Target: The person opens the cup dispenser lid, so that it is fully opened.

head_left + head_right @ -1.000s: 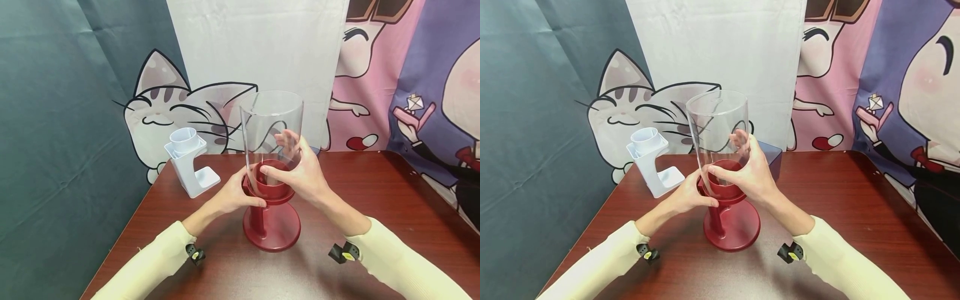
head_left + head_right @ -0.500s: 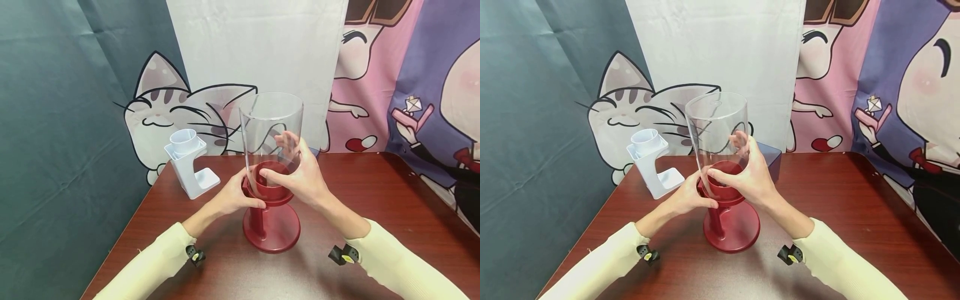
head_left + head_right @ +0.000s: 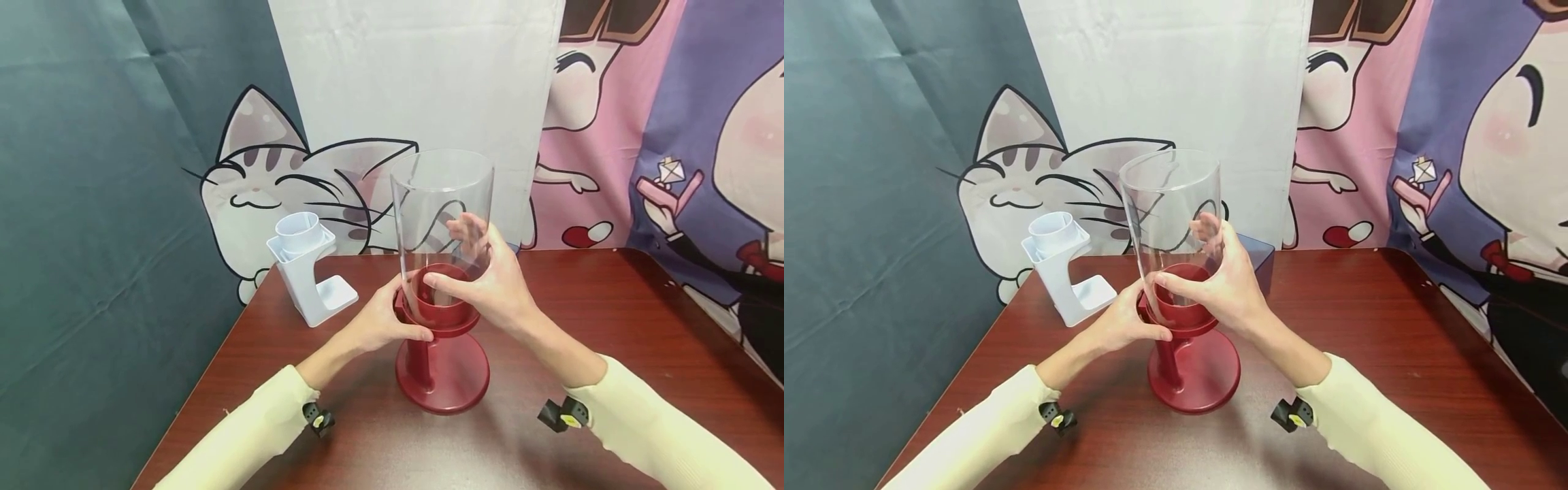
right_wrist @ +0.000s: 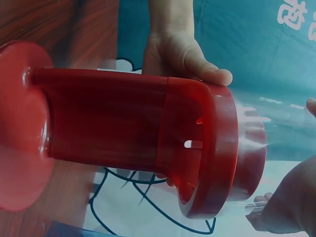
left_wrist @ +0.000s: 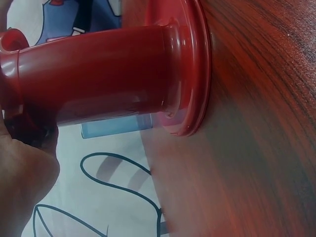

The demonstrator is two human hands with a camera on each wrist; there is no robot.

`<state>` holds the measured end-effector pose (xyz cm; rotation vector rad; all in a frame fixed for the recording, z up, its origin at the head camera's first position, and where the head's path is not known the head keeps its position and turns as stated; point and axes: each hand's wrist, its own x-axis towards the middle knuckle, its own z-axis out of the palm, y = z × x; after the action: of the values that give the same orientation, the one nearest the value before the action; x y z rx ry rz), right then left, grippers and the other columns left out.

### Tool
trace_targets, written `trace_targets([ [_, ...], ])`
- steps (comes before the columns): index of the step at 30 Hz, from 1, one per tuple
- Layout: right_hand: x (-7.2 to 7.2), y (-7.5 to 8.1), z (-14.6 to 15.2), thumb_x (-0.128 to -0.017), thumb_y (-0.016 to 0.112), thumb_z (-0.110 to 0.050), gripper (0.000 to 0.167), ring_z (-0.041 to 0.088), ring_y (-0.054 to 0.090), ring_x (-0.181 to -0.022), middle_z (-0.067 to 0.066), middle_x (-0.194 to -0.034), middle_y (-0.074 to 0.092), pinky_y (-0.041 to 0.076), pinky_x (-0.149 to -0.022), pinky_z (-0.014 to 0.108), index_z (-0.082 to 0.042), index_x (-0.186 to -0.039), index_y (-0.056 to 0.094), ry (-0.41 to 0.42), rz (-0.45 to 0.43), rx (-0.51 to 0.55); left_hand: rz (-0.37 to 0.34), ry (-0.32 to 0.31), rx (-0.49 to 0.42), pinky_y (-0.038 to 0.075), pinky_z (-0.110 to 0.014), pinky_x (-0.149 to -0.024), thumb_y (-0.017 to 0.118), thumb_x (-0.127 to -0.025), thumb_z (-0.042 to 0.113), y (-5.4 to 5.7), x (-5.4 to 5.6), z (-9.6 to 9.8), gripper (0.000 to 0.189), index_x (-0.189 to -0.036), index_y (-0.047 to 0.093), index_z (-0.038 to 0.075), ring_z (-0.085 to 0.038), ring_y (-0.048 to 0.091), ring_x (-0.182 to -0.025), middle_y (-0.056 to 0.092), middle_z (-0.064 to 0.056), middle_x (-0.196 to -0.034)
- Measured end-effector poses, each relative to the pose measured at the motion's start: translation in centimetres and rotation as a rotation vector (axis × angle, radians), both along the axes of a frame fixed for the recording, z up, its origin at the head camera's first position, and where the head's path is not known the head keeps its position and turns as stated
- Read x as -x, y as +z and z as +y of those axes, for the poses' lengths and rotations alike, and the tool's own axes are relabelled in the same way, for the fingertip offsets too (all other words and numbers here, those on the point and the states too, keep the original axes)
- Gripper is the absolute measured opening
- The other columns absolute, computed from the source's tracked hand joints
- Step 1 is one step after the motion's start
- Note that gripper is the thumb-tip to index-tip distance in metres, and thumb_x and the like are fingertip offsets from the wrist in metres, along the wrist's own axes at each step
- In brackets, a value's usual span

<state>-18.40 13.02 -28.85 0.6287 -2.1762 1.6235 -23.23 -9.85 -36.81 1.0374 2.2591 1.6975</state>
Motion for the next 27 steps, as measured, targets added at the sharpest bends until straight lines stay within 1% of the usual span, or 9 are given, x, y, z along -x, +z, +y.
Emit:
trace_targets([
  [3,-0.2,-0.1,-0.1,-0.080,0.093,-0.009,0.096,0.016,0.049,-0.145,0.000,-0.152,0.057,0.035,-0.124,0.047,-0.008,-0.158,0.039,0.003,0.034,0.015,0.002,0.001,-0.004,0.057,-0.038,-0.103,0.093,-0.081,0.013,-0.1,0.0,0.0,0.090,-0.157,0.045,0.021,-0.020,0.066,-0.123,0.067,0.000,-0.137],
  [7,-0.2,-0.1,-0.2,-0.079,0.094,-0.006,0.097,0.016,0.049,-0.145,0.001,-0.152,0.057,0.036,-0.124,0.045,-0.008,-0.159,0.038,0.010,0.047,0.027,0.001,-0.006,-0.013,0.057,-0.039,-0.103,0.093,-0.081,0.012,-0.2,0.1,0.0,0.090,-0.156,0.045,0.020,-0.021,0.066,-0.123,0.067,-0.002,-0.137],
  [12,0.3,0.2,-0.1,-0.082,0.092,-0.012,0.094,0.014,0.050,-0.144,0.000,-0.150,0.059,0.035,-0.124,0.044,-0.008,-0.159,0.039,0.007,0.000,0.031,0.001,-0.001,-0.009,0.058,-0.038,-0.101,0.092,-0.082,0.017,-0.2,0.1,0.0,0.090,-0.157,0.044,0.023,-0.022,0.065,-0.124,0.066,-0.002,-0.139],
  [15,0.6,0.5,0.1,-0.085,0.089,-0.011,0.089,0.015,0.051,-0.143,0.000,-0.148,0.060,0.038,-0.122,0.044,-0.007,-0.158,0.039,0.018,-0.031,0.076,0.004,-0.002,-0.012,0.058,-0.038,-0.102,0.093,-0.081,0.018,-0.1,0.1,0.0,0.091,-0.157,0.044,0.023,-0.023,0.064,-0.126,0.065,-0.002,-0.141],
  [17,0.7,0.7,0.2,-0.086,0.087,-0.007,0.087,0.019,0.052,-0.142,0.002,-0.147,0.060,0.039,-0.122,0.044,-0.006,-0.158,0.039,0.033,-0.036,0.112,0.006,-0.011,-0.018,0.057,-0.039,-0.103,0.093,-0.081,0.018,-0.1,0.1,0.0,0.091,-0.157,0.044,0.023,-0.025,0.063,-0.127,0.064,-0.005,-0.143],
  [19,0.6,0.9,0.3,-0.086,0.086,-0.005,0.086,0.021,0.053,-0.141,0.003,-0.147,0.060,0.040,-0.121,0.045,-0.006,-0.158,0.039,0.034,-0.029,0.128,0.009,-0.019,-0.025,0.057,-0.039,-0.103,0.093,-0.080,0.019,-0.1,0.1,0.0,0.090,-0.156,0.044,0.022,-0.025,0.063,-0.126,0.064,-0.008,-0.142],
  [22,0.4,1.3,0.5,-0.085,0.087,-0.004,0.087,0.021,0.052,-0.142,0.003,-0.148,0.059,0.037,-0.123,0.045,-0.006,-0.158,0.039,0.028,-0.002,0.127,0.022,-0.022,-0.027,0.056,-0.040,-0.104,0.094,-0.080,0.022,-0.2,0.2,0.0,0.088,-0.154,0.046,0.021,-0.023,0.063,-0.124,0.065,-0.010,-0.140],
  [25,0.2,1.7,0.6,-0.084,0.087,-0.002,0.085,0.020,0.052,-0.142,0.004,-0.149,0.058,0.036,-0.124,0.046,-0.005,-0.156,0.040,0.040,0.019,0.143,0.032,-0.018,-0.023,0.057,-0.040,-0.104,0.095,-0.079,0.024,-0.2,0.2,0.0,0.086,-0.151,0.048,0.022,-0.021,0.063,-0.123,0.066,-0.007,-0.136],
  [27,0.0,2.0,0.7,-0.084,0.085,0.001,0.083,0.020,0.052,-0.141,0.006,-0.148,0.059,0.036,-0.123,0.046,-0.004,-0.154,0.041,0.051,0.027,0.173,0.036,-0.013,-0.018,0.057,-0.039,-0.103,0.095,-0.079,0.026,-0.1,0.2,0.0,0.086,-0.151,0.048,0.022,-0.020,0.063,-0.123,0.066,-0.004,-0.136],
])
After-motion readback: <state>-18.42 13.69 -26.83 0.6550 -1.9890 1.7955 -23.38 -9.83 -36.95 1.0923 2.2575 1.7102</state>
